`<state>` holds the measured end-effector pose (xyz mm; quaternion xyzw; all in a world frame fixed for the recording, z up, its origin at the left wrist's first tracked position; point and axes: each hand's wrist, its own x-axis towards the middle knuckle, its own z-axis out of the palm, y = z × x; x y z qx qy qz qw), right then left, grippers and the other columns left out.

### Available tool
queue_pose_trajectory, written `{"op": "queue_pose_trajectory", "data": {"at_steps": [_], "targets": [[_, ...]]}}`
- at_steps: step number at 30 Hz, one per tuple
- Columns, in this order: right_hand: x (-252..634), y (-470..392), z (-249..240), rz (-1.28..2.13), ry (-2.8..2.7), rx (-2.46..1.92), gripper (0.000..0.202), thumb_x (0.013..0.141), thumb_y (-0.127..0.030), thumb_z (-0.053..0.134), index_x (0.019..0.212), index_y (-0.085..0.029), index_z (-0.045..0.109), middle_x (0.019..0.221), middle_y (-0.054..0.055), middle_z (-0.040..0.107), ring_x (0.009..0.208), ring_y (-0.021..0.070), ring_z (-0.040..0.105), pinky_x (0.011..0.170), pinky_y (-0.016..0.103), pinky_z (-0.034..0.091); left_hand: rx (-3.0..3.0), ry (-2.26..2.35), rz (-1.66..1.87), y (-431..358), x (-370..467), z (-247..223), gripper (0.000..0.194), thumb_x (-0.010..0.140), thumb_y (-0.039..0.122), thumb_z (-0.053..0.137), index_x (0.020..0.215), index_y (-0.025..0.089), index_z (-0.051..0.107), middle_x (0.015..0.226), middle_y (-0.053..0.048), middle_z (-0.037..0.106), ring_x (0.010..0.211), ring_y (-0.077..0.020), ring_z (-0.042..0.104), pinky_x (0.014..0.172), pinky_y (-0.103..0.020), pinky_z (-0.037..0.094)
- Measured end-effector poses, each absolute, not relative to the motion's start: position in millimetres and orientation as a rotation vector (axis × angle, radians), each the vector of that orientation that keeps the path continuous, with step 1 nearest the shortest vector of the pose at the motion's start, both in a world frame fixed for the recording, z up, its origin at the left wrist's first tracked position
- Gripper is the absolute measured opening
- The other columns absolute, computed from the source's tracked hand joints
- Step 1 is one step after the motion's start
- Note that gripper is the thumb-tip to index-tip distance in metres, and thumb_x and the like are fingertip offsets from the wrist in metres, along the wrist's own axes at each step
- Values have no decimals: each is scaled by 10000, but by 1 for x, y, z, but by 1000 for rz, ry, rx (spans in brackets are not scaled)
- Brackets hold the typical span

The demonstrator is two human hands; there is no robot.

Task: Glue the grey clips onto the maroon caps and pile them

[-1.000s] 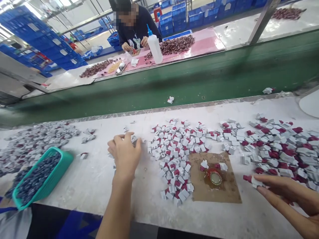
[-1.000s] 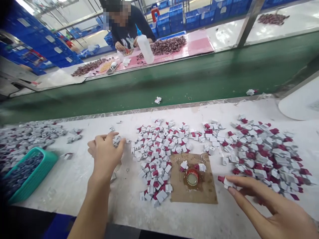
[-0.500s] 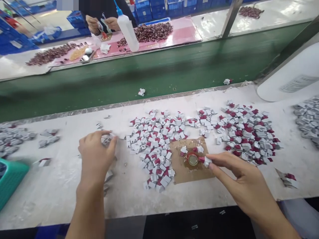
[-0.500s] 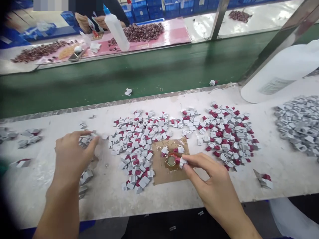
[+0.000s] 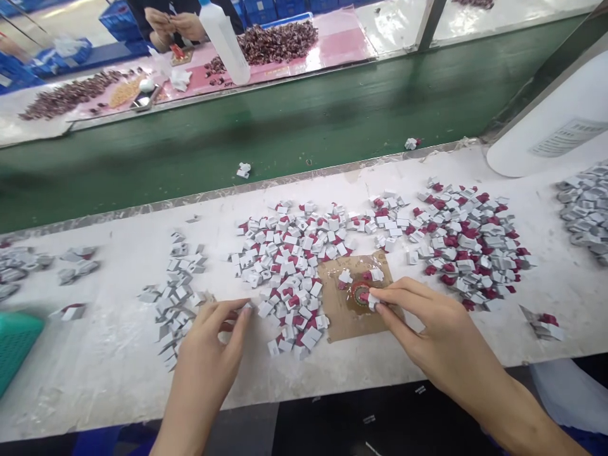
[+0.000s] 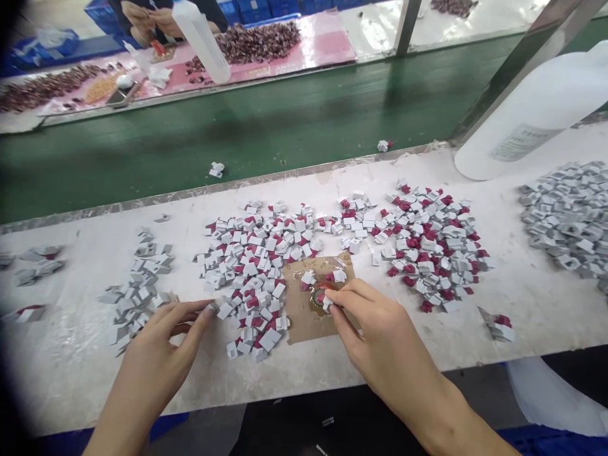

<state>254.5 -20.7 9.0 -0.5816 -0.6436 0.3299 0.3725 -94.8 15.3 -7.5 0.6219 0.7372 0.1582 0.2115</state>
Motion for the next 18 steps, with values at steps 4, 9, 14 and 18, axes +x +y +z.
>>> {"op": "queue_pose_trajectory", "data": {"at_steps": [4,9,14,18], "targets": [[257,-20,15,892,-1541,-1523,181,1122,-253,726,1184,-281,894,979,46,840,819,232,825,670,346,672,1676,2044,480,18,-101,-13,369,1011,622,709,1081,282,835,1062,-85,820,889,-302,793,843,-432,673],[266,-19,16,1061,-1239,-1538,119,1082,-389,852,1146,-385,952,1013,10,870,931,214,848,800,298,702,1563,2004,387,18,-106,-10,461,940,683,792,1138,268,828,1043,-100,848,933,-344,822,792,-444,681],[268,-17,9,1340,-929,-1308,155,1086,-460,890,1224,-448,961,1178,8,936,1121,219,896,921,265,726,1430,1855,779,11,-49,23,381,967,619,923,1167,312,823,1085,-53,867,1032,-309,855,865,-387,725],[263,-15,14,1420,-812,-1148,158,1082,-470,903,1228,-448,961,1224,11,943,1182,237,903,1051,322,735,1221,1306,827,15,21,38,211,1046,481,906,1160,311,854,1061,-40,902,978,-250,889,809,-304,733]]}}
